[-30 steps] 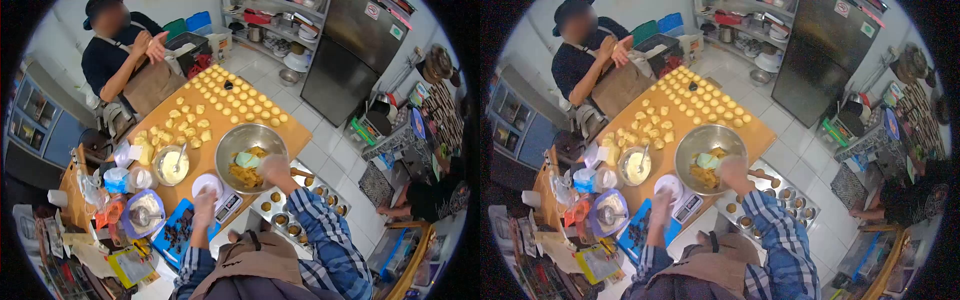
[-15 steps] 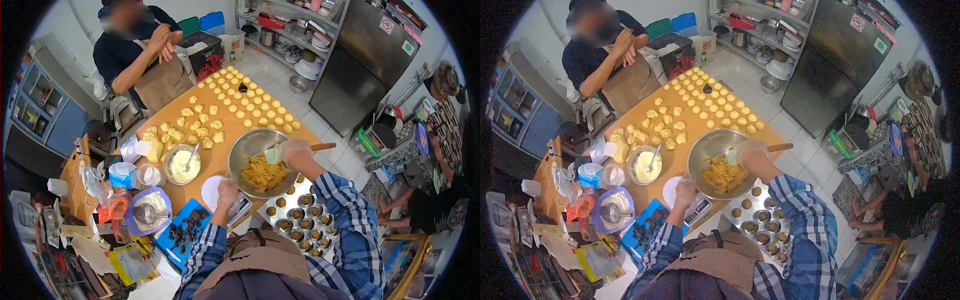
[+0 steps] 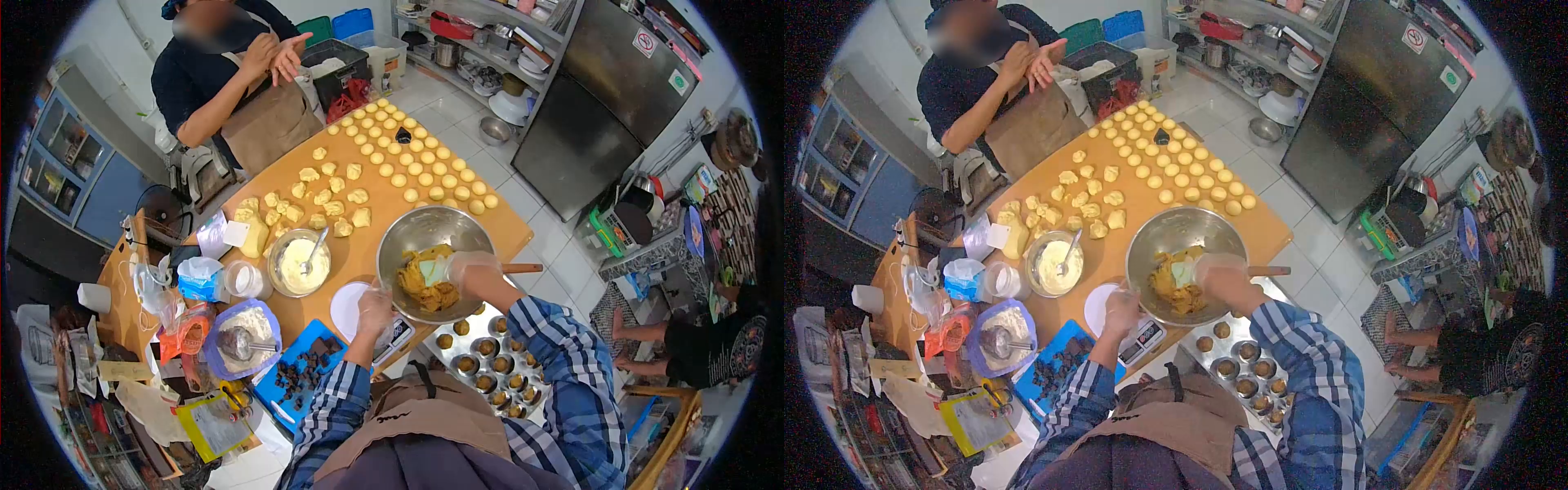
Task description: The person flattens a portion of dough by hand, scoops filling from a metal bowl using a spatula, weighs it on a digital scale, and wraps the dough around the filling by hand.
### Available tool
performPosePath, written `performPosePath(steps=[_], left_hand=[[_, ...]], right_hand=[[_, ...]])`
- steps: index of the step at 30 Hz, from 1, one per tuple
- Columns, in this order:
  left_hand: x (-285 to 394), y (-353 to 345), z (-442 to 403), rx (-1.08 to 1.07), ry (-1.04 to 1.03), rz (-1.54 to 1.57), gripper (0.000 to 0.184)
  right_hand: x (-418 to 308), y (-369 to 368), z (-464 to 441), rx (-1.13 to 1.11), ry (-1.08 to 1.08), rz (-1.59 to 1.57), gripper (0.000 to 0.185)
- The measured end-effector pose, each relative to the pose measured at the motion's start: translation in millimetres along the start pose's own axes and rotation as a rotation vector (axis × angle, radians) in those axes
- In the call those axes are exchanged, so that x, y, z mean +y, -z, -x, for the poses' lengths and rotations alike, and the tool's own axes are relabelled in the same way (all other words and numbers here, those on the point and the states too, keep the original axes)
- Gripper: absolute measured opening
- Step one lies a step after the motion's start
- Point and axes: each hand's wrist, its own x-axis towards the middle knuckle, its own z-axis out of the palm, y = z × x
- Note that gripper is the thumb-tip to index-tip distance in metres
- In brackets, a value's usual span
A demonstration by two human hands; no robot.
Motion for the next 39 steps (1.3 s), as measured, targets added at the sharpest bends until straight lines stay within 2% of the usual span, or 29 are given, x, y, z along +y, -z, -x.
performPosePath(steps=[2,4,5,6,7,8,10,12,13,14,16,19,22,24,25,26,29,32,34,39], left_hand=[[7.6,1.5,2.3,-0.011,0.114,0.073,0.033],[5.8,6.1,0.2,-0.068,0.018,-0.186,0.033],[5.2,7.4,-0.4,-0.096,-0.031,-0.314,0.033],[10.1,6.0,2.2,-0.039,-0.014,-0.207,0.022],[15.1,3.1,6.2,0.019,0.003,-0.099,0.021],[18.9,1.7,9.4,0.076,0.02,0.008,0.031],[11.4,2.3,7.8,0.099,-0.21,-0.131,0.03],[-4.5,-1.2,0.1,0.103,-0.253,-0.146,0.029],[-12.8,-3.8,-5.1,0.098,-0.181,-0.092,0.029],[-23.7,-6.2,-11.6,0.094,-0.108,-0.037,0.029],[-45.8,-7.4,-26.4,0.045,-0.253,-0.125,0.027],[-40.1,-1.5,-24.7,0.03,-0.289,-0.187,0.031],[-8.2,10.0,-1.0,0.109,-0.324,-0.163,0.03],[20.3,21.6,17.1,0.108,-0.21,-0.086,0.03],[36.8,28.0,23.9,0.071,-0.07,-0.023,0.029],[44.6,31.7,28.4,0.033,0.068,0.038,0.029],[46.6,31.6,36.5,0.051,0.076,0.19,0.028],[20.5,36.7,28.6,0.023,-0.111,0.021,0.032],[11.7,42.7,31.1,0.039,-0.016,0.111,0.039],[22.5,57.5,69.3,0.097,-0.004,0.301,0.031]], right_hand=[[-7.7,-2.6,4.0,0.023,-0.001,-0.082,0.019],[-16.0,-0.5,11.7,0.042,-0.027,-0.208,0.019],[-12.5,-10.1,11.1,0.069,0.032,-0.213,0.021],[-4.2,-26.6,6.5,0.096,0.09,-0.218,0.023],[2.9,-41.1,0.1,0.123,0.149,-0.222,0.026],[6.7,-48.2,-6.7,0.087,0.17,-0.211,0.028],[13.2,-59.2,-18.8,0.015,0.211,-0.189,0.034],[18.5,-74.7,-22.7,0.035,0.3,-0.419,0.036],[20.7,-80.8,-24.2,0.047,0.347,-0.533,0.038],[18.5,-77.2,-21.2,-0.008,0.215,-0.634,0.038],[9.5,-65.7,-13.4,-0.118,-0.048,-0.83,0.039],[31.7,-91.4,-18.9,0.042,0.176,-0.587,0.036],[46.1,-111.5,-9.3,0.356,0.268,-0.477,0.033],[24.0,-79.9,13.3,0.254,0.022,-0.327,0.028],[8.6,-60.0,27.2,0.202,-0.099,-0.251,0.026],[-5.8,-44.1,38.3,0.234,-0.13,-0.246,0.024],[-29.8,-26.7,50.9,0.339,-0.179,-0.16,0.021],[-39.2,-48.7,38.6,0.43,-0.141,-0.001,0.02],[-48.4,-52.2,39.2,0.477,-0.134,0.016,0.021],[-63.9,-65.8,42.7,0.475,-0.234,-0.099,0.022]])
